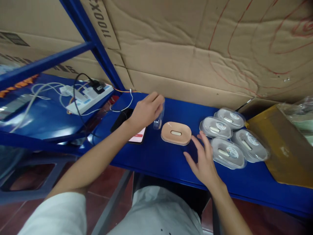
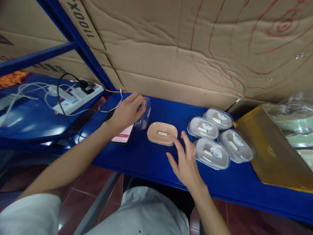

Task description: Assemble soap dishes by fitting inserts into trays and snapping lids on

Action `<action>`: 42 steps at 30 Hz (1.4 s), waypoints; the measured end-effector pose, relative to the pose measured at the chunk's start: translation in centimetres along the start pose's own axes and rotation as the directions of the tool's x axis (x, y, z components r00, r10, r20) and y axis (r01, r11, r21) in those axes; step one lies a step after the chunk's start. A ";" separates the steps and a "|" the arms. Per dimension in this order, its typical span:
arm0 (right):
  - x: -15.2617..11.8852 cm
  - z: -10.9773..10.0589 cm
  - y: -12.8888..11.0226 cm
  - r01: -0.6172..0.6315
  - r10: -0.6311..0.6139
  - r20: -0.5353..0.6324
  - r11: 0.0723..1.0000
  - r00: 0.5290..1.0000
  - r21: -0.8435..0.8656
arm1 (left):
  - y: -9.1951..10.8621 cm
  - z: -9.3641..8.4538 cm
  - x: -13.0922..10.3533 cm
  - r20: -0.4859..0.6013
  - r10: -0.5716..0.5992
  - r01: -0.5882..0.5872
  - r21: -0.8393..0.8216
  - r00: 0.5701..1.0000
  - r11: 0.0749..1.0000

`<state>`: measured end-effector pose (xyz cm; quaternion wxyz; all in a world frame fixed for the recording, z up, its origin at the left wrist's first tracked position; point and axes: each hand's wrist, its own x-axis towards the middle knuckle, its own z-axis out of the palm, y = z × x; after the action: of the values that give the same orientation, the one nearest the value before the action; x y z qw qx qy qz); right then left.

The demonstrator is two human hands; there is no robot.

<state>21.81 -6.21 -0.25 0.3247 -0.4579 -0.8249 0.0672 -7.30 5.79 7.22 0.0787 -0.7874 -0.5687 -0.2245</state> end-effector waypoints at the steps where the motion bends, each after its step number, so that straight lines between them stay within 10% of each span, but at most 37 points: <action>1: 0.6 -0.3 -0.3 0.000 0.000 -0.011 1.000 1.000 0.017 | 0.8 -0.6 -0.8 -0.057 0.033 -0.032 0.020 0.998 0.999; 13: 8.1 -1.4 -4.4 -0.115 0.106 0.050 0.968 0.993 0.224 | 6.3 -1.5 -3.8 -0.281 0.176 -0.117 0.217 0.943 0.969; 23: 6.6 -0.7 0.7 0.042 -0.092 0.197 0.969 0.976 0.244 | 2.8 0.2 -6.7 0.034 0.159 -0.123 -0.488 0.987 0.864; 28: 6.1 0.7 1.9 0.130 -0.185 0.303 0.973 0.935 0.193 | 2.3 1.7 -6.9 0.374 0.207 0.055 -0.581 0.904 0.812; 42: 6.4 1.1 2.9 0.121 -0.195 0.321 0.964 0.927 0.236 | 1.1 3.4 -6.8 0.337 0.173 0.116 -0.687 0.926 0.718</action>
<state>20.82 0.72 0.74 0.2279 -0.3337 -0.8911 0.2065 -7.07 0.83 1.38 -0.3302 -0.7954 -0.4341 -0.2644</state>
